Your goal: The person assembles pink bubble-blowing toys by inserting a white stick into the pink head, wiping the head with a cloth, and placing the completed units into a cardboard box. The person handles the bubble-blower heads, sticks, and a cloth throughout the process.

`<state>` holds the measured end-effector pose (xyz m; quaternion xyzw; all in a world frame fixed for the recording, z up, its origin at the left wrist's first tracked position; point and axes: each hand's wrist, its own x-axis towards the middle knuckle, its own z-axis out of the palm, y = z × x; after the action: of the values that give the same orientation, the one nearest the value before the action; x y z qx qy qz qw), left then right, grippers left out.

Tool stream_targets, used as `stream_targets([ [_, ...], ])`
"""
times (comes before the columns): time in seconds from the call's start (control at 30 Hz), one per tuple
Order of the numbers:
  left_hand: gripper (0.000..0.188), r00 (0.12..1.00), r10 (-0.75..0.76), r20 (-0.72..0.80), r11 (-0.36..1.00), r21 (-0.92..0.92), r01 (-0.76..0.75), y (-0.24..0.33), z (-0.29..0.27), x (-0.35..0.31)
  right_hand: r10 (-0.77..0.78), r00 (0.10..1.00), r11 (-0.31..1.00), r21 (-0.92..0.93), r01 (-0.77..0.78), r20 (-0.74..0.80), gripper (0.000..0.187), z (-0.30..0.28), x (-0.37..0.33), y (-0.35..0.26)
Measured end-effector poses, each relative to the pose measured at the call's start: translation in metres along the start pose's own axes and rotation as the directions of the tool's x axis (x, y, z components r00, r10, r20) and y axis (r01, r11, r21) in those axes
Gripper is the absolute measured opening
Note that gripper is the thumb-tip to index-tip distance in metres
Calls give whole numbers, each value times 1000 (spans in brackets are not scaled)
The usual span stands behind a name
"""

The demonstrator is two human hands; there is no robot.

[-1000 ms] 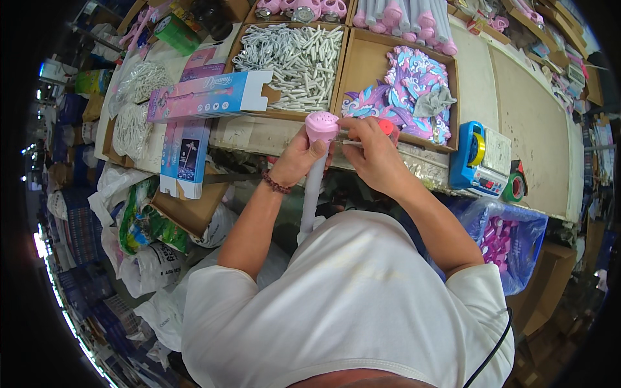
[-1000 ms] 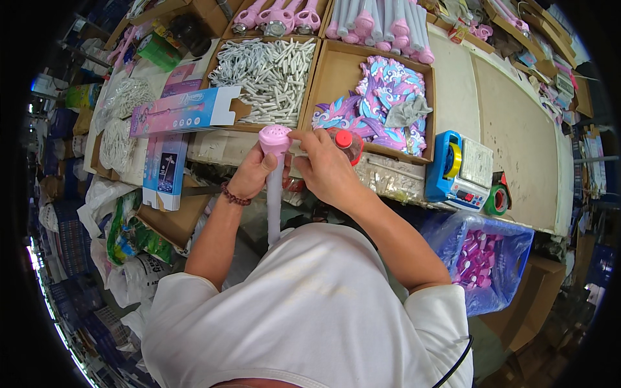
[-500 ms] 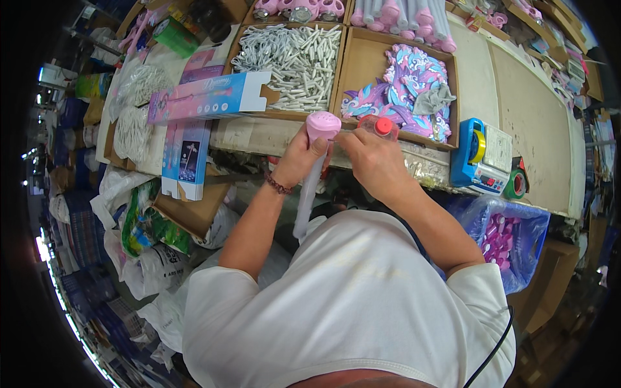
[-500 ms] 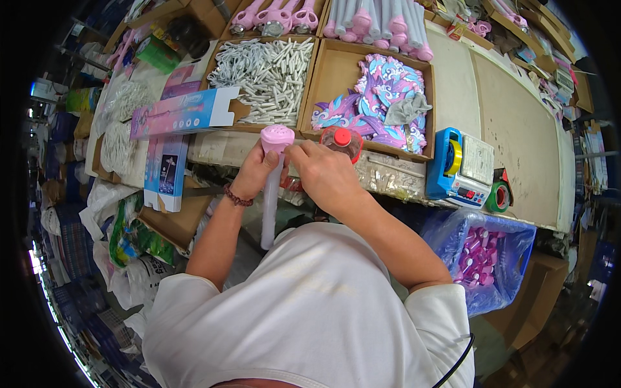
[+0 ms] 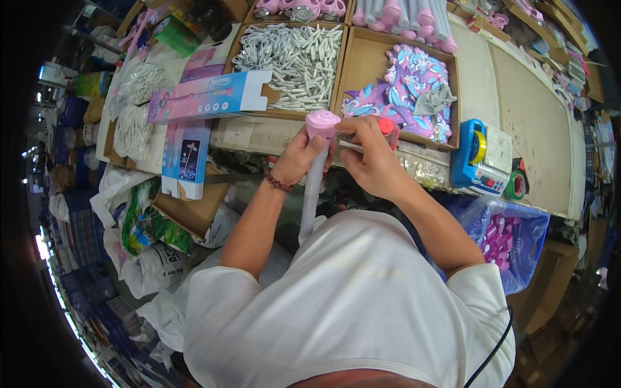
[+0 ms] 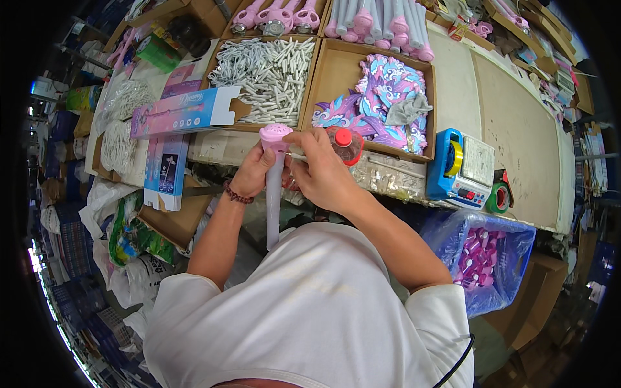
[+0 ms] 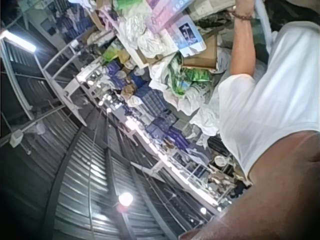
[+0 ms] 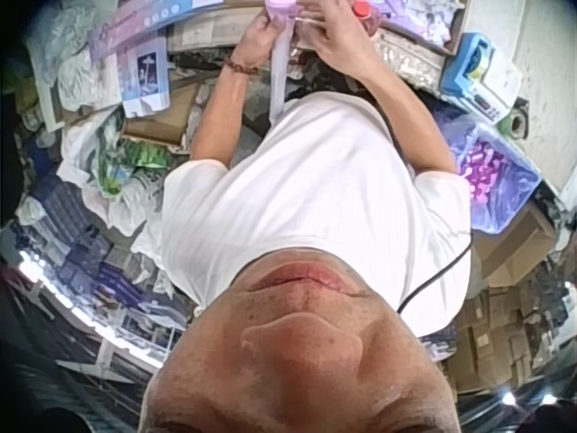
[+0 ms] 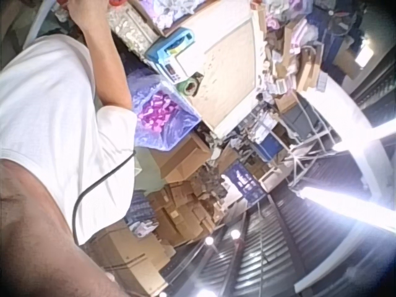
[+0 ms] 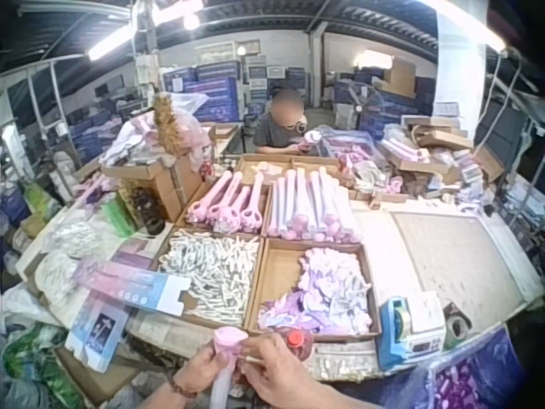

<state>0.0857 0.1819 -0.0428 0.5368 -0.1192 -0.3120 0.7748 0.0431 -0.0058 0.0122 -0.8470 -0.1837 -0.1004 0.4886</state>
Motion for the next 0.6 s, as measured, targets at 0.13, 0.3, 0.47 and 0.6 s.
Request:
stream_targets([
  [0.13,52,1000,3,13,999,36,-4,0,2,2,38,999,997,-68,-39,-17,37,3,-5,2],
  [0.3,53,1000,8,14,1000,11,-8,-6,0,2,-14,994,981,-193,-8,-112,39,6,-4,1],
  [0.47,51,998,54,-38,998,32,-53,-5,7,3,-28,992,976,-218,1,-122,36,8,1,7],
  [0.6,50,991,108,-79,984,148,-96,-8,5,6,137,990,988,-73,-138,-26,37,0,1,1],
])
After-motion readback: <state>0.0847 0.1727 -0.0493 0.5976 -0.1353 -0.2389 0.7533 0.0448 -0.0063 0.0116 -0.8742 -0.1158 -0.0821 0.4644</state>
